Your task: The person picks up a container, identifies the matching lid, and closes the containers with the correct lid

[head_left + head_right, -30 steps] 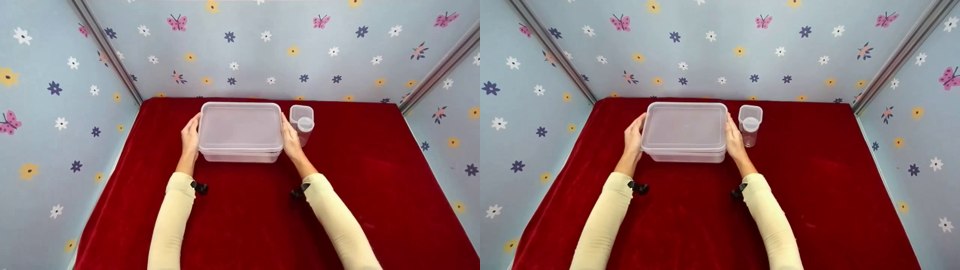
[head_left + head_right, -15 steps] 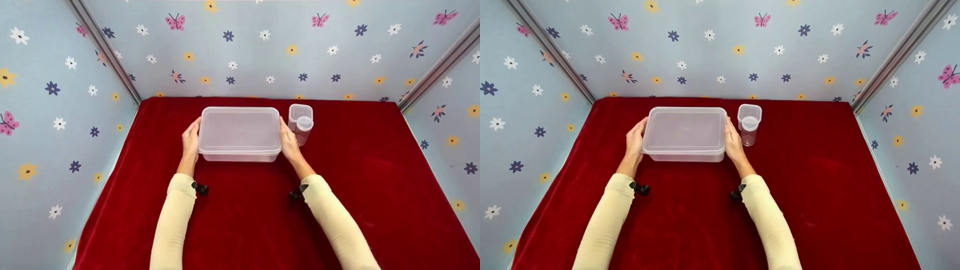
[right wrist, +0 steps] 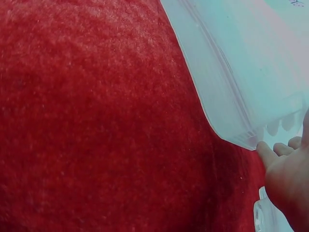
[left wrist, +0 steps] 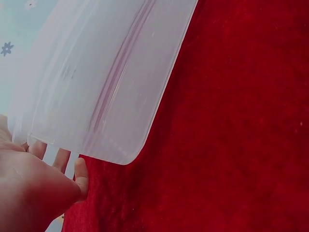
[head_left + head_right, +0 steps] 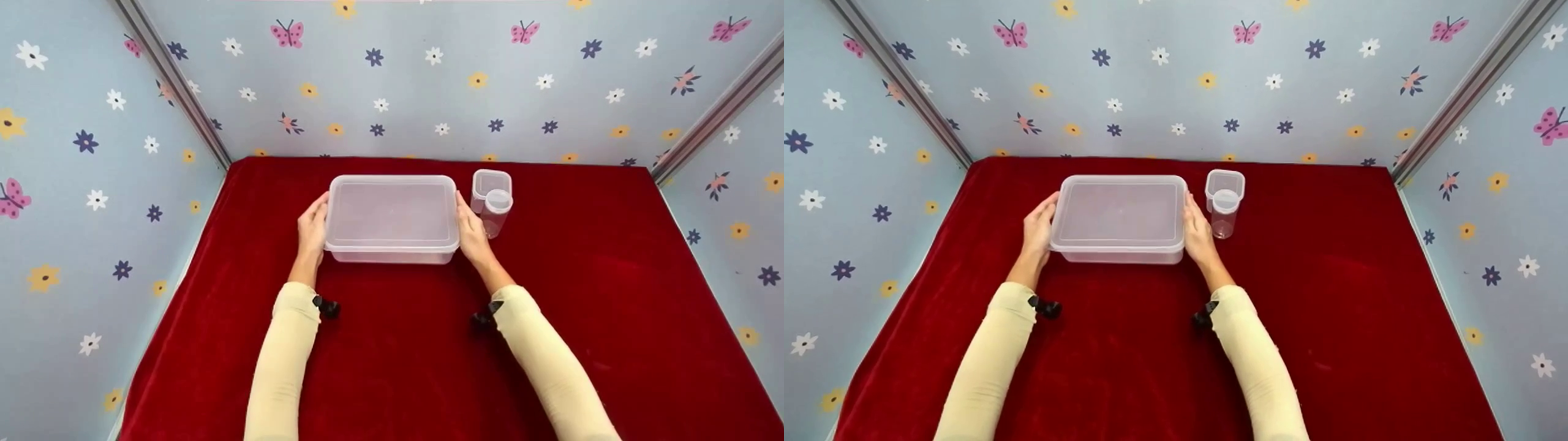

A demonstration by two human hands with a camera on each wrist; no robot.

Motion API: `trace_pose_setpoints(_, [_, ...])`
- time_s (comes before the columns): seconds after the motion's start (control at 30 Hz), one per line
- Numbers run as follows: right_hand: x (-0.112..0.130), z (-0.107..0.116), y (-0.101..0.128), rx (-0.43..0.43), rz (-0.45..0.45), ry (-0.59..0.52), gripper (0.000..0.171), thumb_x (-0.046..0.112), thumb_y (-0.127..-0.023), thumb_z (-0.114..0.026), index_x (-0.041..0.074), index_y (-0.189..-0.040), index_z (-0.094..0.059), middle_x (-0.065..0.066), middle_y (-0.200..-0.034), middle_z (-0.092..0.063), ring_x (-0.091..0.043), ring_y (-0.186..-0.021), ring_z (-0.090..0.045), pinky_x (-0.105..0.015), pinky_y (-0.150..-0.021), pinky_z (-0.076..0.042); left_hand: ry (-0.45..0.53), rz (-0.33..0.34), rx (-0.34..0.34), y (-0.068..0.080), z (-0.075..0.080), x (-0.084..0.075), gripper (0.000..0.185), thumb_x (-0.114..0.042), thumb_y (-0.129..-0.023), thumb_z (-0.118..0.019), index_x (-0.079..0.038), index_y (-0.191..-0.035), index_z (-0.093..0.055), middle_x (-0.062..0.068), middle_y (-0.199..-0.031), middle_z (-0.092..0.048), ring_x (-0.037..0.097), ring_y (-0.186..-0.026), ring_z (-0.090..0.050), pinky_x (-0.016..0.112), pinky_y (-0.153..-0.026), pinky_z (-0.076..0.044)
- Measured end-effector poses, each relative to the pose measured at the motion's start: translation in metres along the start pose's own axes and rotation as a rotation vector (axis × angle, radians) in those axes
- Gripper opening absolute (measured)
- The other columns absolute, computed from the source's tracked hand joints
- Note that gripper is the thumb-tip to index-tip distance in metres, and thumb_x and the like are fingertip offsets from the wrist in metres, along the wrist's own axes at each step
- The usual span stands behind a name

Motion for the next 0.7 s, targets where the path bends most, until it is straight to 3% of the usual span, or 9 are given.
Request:
trace_pose_setpoints(0.13, [0.025, -0.001, 0.008, -0.009, -0.002, -0.001, 0.061, 0.032, -0.123, -0.040, 0.000, -0.174, -0.034, -0.019, -0.184, -0.031, -0.031, -0.176, -0.026, -0.046, -0.148, -0.017, -0.029, -0.005, -0.010, -0.001, 0.000, -0.001, 0.044, -0.013, -0.120, -0.048, -0.003, -0.161, -0.060, 0.019, -0.167, -0.061, 0.028, -0.137, -0.065, 0.025, -0.105, -0.054])
trace_pose_setpoints(0.27, [0.005, 0.004, -0.002, -0.016, -0.054, 0.021, 0.059, 0.031, -0.122, -0.041, 0.007, -0.175, -0.036, -0.013, -0.185, -0.034, -0.031, -0.176, -0.028, -0.044, -0.147, -0.021, -0.083, -0.036, -0.031, -0.003, 0.002, -0.005, 0.044, -0.013, -0.120, -0.050, -0.001, -0.160, -0.060, 0.020, -0.168, -0.060, 0.031, -0.152, -0.060, 0.037, -0.128, -0.050])
trace_pose_setpoints(0.33, [-0.015, 0.007, -0.010, -0.012, -0.083, 0.034, 0.059, 0.032, -0.122, -0.044, 0.011, -0.177, -0.036, -0.008, -0.186, -0.034, -0.028, -0.175, -0.030, -0.043, -0.146, -0.024, -0.117, -0.058, -0.049, -0.004, 0.004, -0.007, 0.043, -0.013, -0.119, -0.052, -0.001, -0.158, -0.062, 0.019, -0.166, -0.062, 0.031, -0.155, -0.059, 0.040, -0.132, -0.048])
trace_pose_setpoints(0.37, [-0.025, 0.008, -0.013, -0.009, -0.091, 0.043, 0.060, 0.033, -0.122, -0.046, 0.013, -0.177, -0.035, -0.006, -0.186, -0.035, -0.025, -0.175, -0.031, -0.042, -0.145, -0.025, -0.133, -0.072, -0.055, -0.004, 0.004, -0.008, 0.042, -0.013, -0.118, -0.054, -0.002, -0.157, -0.064, 0.019, -0.164, -0.064, 0.031, -0.155, -0.060, 0.041, -0.132, -0.048])
trace_pose_setpoints(0.4, [-0.028, 0.009, -0.015, -0.002, -0.111, 0.060, 0.061, 0.032, -0.121, -0.047, 0.015, -0.178, -0.034, -0.005, -0.186, -0.034, -0.025, -0.174, -0.031, -0.044, -0.145, -0.026, -0.122, -0.094, -0.049, -0.012, 0.008, 0.001, 0.041, -0.016, -0.117, -0.057, -0.004, -0.155, -0.067, 0.017, -0.160, -0.068, 0.028, -0.152, -0.064, 0.037, -0.129, -0.051])
trace_pose_setpoints(0.5, [-0.025, 0.009, -0.016, -0.004, -0.146, 0.091, 0.063, 0.031, -0.119, -0.053, 0.020, -0.179, -0.034, -0.007, -0.185, -0.037, -0.029, -0.168, -0.044, -0.050, -0.140, -0.037, -0.210, -0.111, -0.058, -0.012, 0.007, -0.002, 0.039, -0.017, -0.114, -0.061, -0.009, -0.151, -0.072, 0.015, -0.153, -0.074, 0.027, -0.139, -0.071, 0.037, -0.120, -0.057])
trace_pose_setpoints(0.63, [-0.014, 0.011, -0.014, -0.040, -0.148, 0.150, 0.063, 0.029, -0.114, -0.061, 0.027, -0.175, -0.043, -0.014, -0.176, -0.052, -0.037, -0.143, -0.070, -0.057, -0.118, -0.060, -0.382, -0.118, -0.074, -0.015, 0.006, -0.007, 0.040, -0.015, -0.110, -0.063, -0.013, -0.149, -0.075, 0.016, -0.146, -0.077, 0.032, -0.121, -0.074, 0.043, -0.109, -0.059])
trace_pose_setpoints(0.7, [-0.007, 0.011, -0.015, -0.058, -0.123, 0.198, 0.063, 0.027, -0.111, -0.062, 0.024, -0.173, -0.047, -0.023, -0.163, -0.060, -0.040, -0.128, -0.076, -0.056, -0.107, -0.065, -0.449, -0.128, -0.081, -0.031, 0.010, 0.008, 0.040, -0.017, -0.109, -0.065, -0.018, -0.147, -0.076, 0.014, -0.141, -0.078, 0.028, -0.114, -0.074, 0.041, -0.105, -0.059])
Point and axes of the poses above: each hand's wrist, its own y-axis away from the middle knuckle, its own z-axis out of the back of the hand, x = y × z, the point moved 5 cm from there along -y, towards the middle knuckle
